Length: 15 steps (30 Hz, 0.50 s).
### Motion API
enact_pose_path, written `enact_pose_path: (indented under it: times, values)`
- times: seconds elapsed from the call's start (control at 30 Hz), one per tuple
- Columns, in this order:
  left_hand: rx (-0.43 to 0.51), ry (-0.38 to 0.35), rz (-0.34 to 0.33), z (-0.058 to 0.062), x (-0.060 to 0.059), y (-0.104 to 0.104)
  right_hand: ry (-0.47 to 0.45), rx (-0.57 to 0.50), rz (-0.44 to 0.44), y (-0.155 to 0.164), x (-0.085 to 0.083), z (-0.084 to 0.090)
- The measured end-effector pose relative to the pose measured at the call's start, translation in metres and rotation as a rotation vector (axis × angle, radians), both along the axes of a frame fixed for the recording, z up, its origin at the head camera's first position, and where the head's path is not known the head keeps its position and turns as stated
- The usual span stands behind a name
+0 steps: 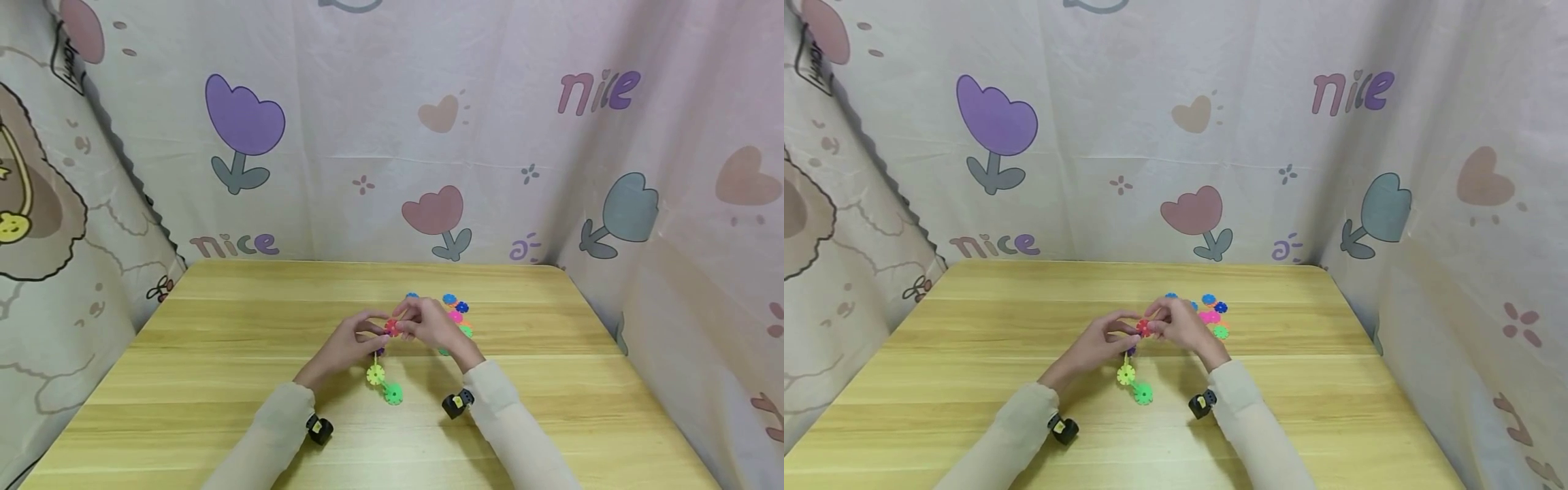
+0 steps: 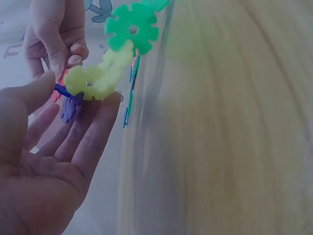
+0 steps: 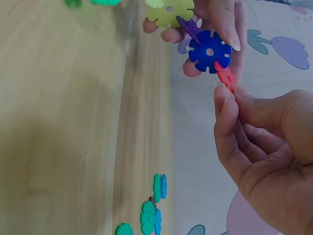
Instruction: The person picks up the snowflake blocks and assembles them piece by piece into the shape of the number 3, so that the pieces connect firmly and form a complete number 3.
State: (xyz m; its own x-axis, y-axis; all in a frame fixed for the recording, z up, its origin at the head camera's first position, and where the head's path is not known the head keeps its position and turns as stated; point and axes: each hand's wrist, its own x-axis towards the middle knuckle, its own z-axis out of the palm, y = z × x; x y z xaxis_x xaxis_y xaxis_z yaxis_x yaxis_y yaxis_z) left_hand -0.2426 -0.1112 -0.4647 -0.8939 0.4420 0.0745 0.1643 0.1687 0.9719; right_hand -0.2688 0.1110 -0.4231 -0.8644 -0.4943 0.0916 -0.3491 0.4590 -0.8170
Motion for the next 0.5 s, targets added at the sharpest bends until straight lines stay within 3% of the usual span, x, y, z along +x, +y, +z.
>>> enact_pose_path:
  times: [0.23,0.5]
  values:
    - [-0.014,0.006,-0.018,0.001,0.001,-0.001,-0.013,-0.009,0.000,0.003,-0.003,0.003]
    - [-0.023,-0.011,-0.021,-0.002,0.001,-0.007,0.002,0.072,-0.002,0.023,-0.005,0.009]
